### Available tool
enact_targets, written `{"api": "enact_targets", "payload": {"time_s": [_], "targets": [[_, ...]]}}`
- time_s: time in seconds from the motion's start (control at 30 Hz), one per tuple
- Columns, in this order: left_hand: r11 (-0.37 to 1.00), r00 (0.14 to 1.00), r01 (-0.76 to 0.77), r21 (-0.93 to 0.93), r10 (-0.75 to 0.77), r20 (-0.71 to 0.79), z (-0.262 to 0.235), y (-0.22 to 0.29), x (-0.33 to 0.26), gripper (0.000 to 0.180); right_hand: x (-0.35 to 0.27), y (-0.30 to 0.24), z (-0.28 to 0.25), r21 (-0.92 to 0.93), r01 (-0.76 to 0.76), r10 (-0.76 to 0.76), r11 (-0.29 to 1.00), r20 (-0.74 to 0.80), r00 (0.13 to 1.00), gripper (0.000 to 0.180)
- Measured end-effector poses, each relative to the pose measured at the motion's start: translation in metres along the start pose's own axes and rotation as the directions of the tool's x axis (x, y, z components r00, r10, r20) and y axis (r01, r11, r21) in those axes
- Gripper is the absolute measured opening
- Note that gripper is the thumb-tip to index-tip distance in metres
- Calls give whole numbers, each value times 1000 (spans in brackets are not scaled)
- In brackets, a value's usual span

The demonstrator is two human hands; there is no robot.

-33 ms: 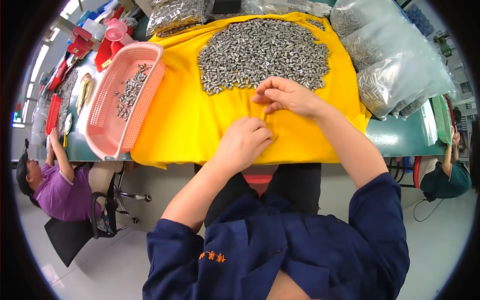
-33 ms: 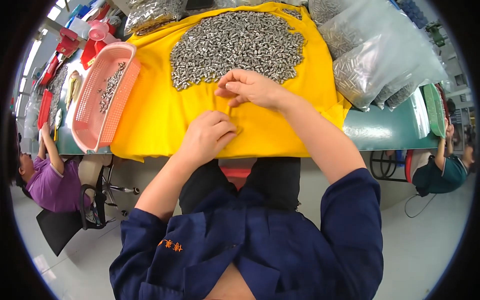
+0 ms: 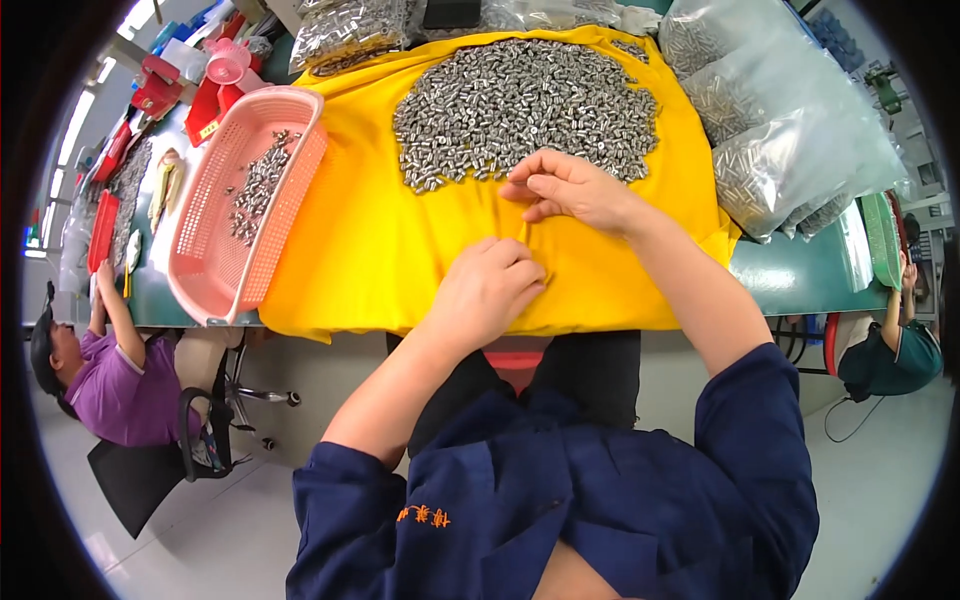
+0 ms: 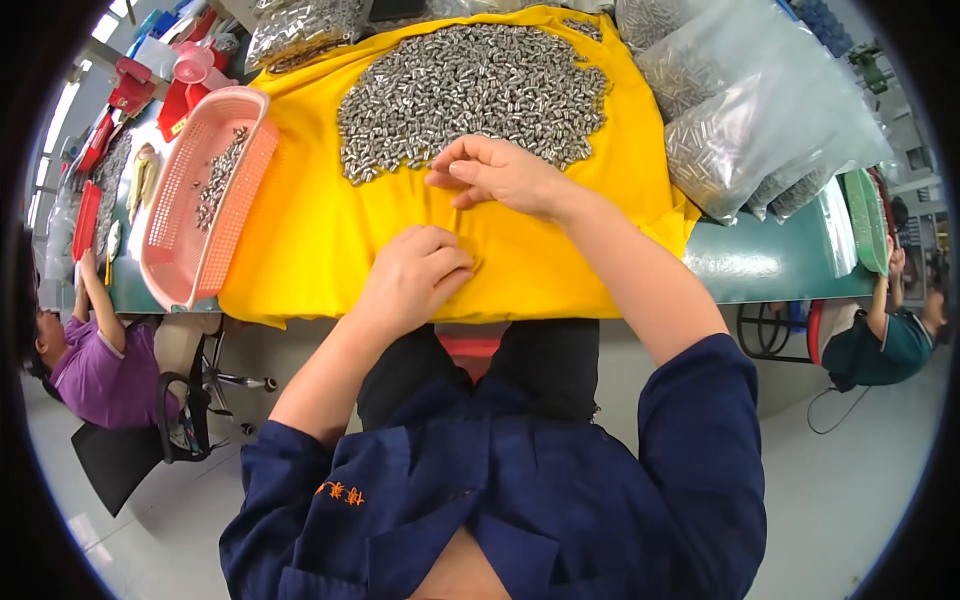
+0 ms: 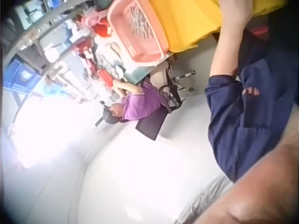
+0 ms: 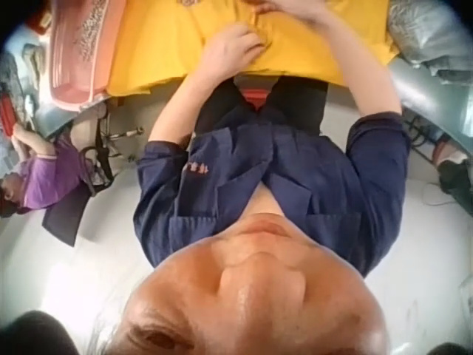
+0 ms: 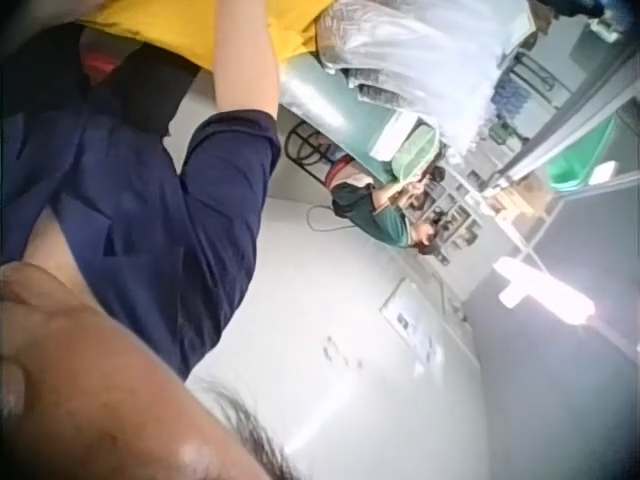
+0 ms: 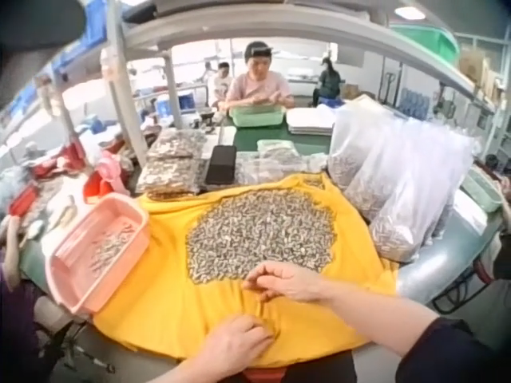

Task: Sorting small metal hardware components on a workbench in a manufacturing setting.

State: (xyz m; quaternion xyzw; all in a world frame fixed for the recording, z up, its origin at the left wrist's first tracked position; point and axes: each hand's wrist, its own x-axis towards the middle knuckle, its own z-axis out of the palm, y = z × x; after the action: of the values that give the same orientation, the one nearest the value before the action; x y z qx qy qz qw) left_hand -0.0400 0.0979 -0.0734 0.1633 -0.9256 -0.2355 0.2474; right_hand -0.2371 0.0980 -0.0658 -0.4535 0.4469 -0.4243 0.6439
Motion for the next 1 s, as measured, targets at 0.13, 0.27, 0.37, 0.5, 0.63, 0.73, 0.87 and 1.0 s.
{"api": "enact_targets", "payload": {"time_s": [0.13,0.27,0.37,0.5,0.63,0.73,0.87,1.0], "targets": [[999,1000,1,-37,0,10,-1,-1,1,9,27,-5,-14,-28,90,-90,996,-28,996,19],[998,1000,-25,-54,25,-1,-2,-3,3,9,54,-23,-30,-118,215,-227,970,-109,968,20],[997,998,-56,-47,56,-12,0,-8,0,9,61,-31,-25,-376,280,-362,883,-169,916,22],[994,994,-90,-66,87,-59,4,-7,-4,9,61,-31,26,-886,445,-627,133,272,730,21],[994,995,-94,-57,91,-47,7,-7,-4,9,92,5,54,-746,665,-586,-47,559,586,15],[995,997,-72,-62,70,-36,5,-7,-4,9,104,10,48,-761,635,-569,-136,585,578,12],[998,999,-42,-43,41,-11,6,-7,-5,8,122,-9,14,-809,505,-576,-302,577,579,10],[996,999,-52,-67,52,-3,5,-8,-3,7,130,-34,-17,-873,354,-718,-334,479,505,8]]}}
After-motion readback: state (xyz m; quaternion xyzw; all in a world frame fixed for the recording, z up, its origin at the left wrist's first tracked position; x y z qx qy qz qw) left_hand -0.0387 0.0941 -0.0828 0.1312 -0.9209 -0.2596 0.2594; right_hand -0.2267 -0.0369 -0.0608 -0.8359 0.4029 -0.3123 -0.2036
